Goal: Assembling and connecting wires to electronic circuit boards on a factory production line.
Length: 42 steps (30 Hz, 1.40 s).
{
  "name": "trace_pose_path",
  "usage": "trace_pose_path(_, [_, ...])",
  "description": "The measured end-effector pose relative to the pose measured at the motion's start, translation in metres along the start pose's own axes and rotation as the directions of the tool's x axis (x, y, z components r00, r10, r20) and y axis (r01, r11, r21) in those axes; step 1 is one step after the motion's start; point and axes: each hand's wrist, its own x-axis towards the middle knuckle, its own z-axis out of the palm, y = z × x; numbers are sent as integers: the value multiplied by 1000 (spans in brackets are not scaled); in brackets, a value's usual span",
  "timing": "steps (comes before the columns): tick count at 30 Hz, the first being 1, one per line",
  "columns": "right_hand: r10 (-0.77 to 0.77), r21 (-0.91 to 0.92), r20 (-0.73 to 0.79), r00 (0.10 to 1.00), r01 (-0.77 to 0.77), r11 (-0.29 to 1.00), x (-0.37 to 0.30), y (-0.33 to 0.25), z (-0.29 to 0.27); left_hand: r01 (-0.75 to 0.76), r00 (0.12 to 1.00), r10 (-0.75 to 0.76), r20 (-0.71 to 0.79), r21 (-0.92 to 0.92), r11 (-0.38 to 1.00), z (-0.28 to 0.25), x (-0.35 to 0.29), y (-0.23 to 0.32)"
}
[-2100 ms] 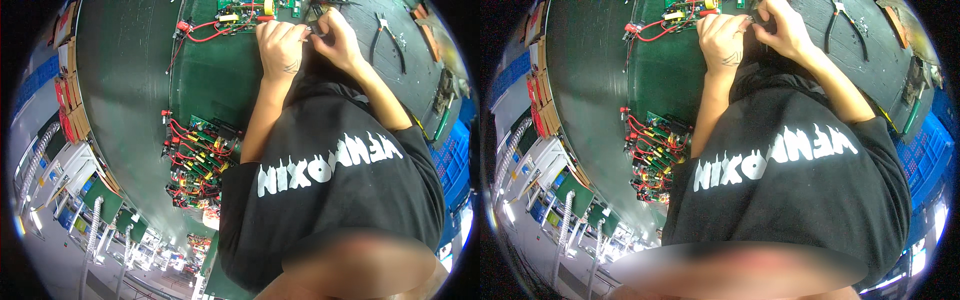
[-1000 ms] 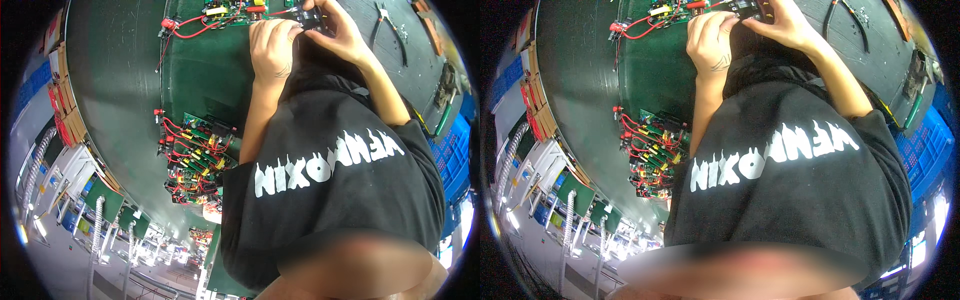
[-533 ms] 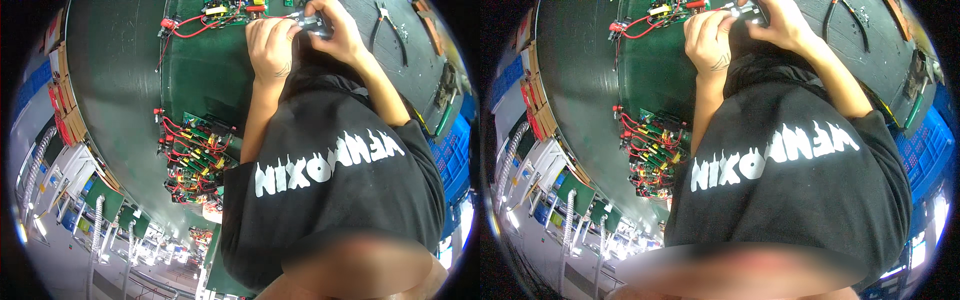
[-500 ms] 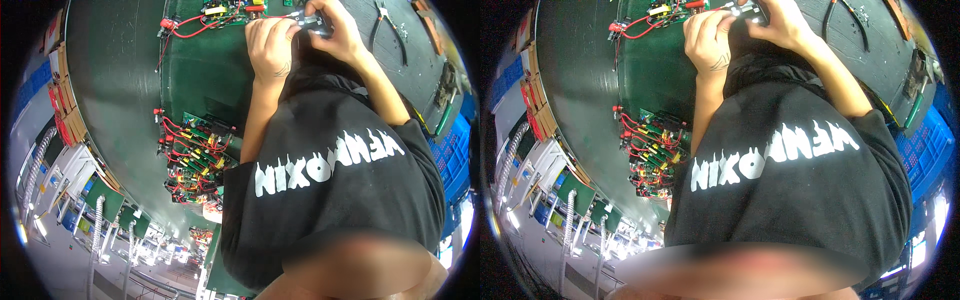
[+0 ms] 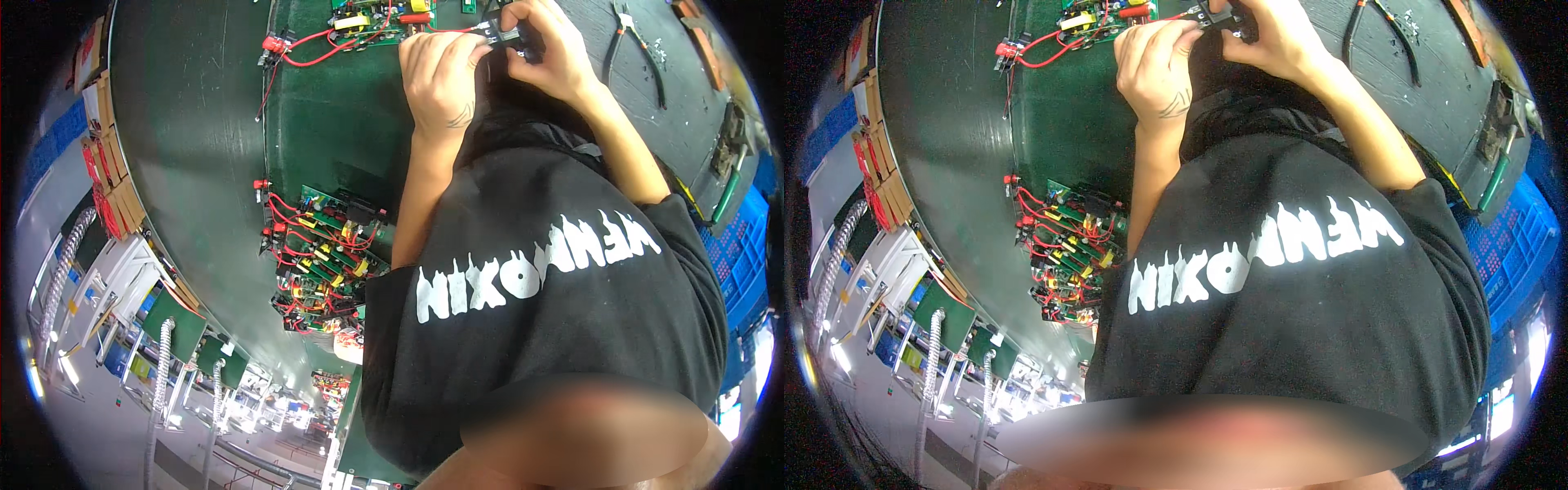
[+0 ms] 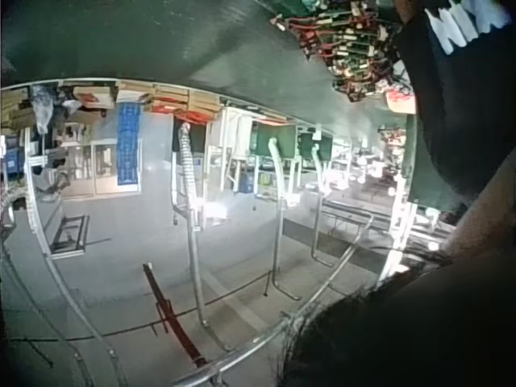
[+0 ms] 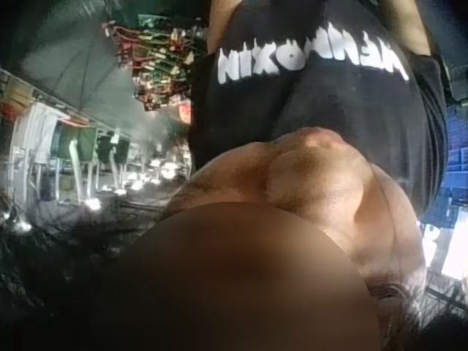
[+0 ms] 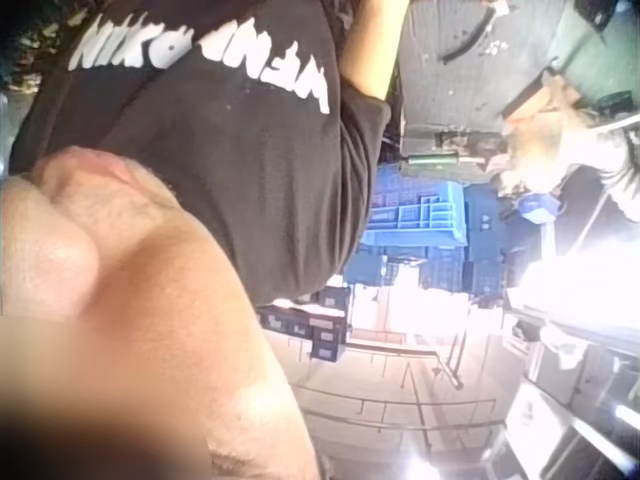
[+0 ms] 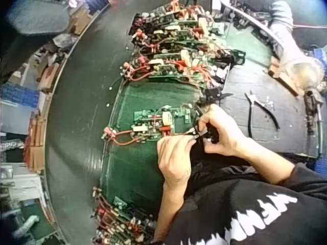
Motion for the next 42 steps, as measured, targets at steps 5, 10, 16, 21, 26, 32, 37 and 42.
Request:
trace_pose_path(5, [26, -33, 28, 999, -25, 999, 1, -1, 0, 7, 1000, -7, 24, 21, 1000, -2, 1, 1])
trace_pose_path(10, [33, -16, 35, 999, -33, 999, 4, -8, -3, 33, 999, -33, 16, -23, 999, 2, 0, 5])
trace_pose_path(16, [43, -9, 20, 999, -42, 999, 4, -5, -4, 50, 999, -50, 8, 2, 999, -2, 3, 1])
trace_pose_path(21, [56, 26, 11, 998, -56, 998, 5, -3, -3, 14, 999, -14, 41, -3, 1000, -4, 7, -3])
trace_pose_path(26, [55, 32, 16, 998, -56, 998, 3, 1, -2, 47, 998, -47, 51, -2, 999, -4, 6, -1])
trace_pose_path(32, [68, 56, 2, 998, -68, 996, 3, 0, -3, 44, 997, -44, 64, 10, 999, -4, 8, -1])
trace_pose_path(37, [71, 64, 7, 997, -71, 995, 2, -1, -2, 49, 997, -49, 66, -7, 999, -5, 10, -1])
trace_pose_path(42, [103, 90, 1, 995, -102, 991, -1, -1, 0, 36, 995, -37, 96, 12, 999, -7, 10, -1])
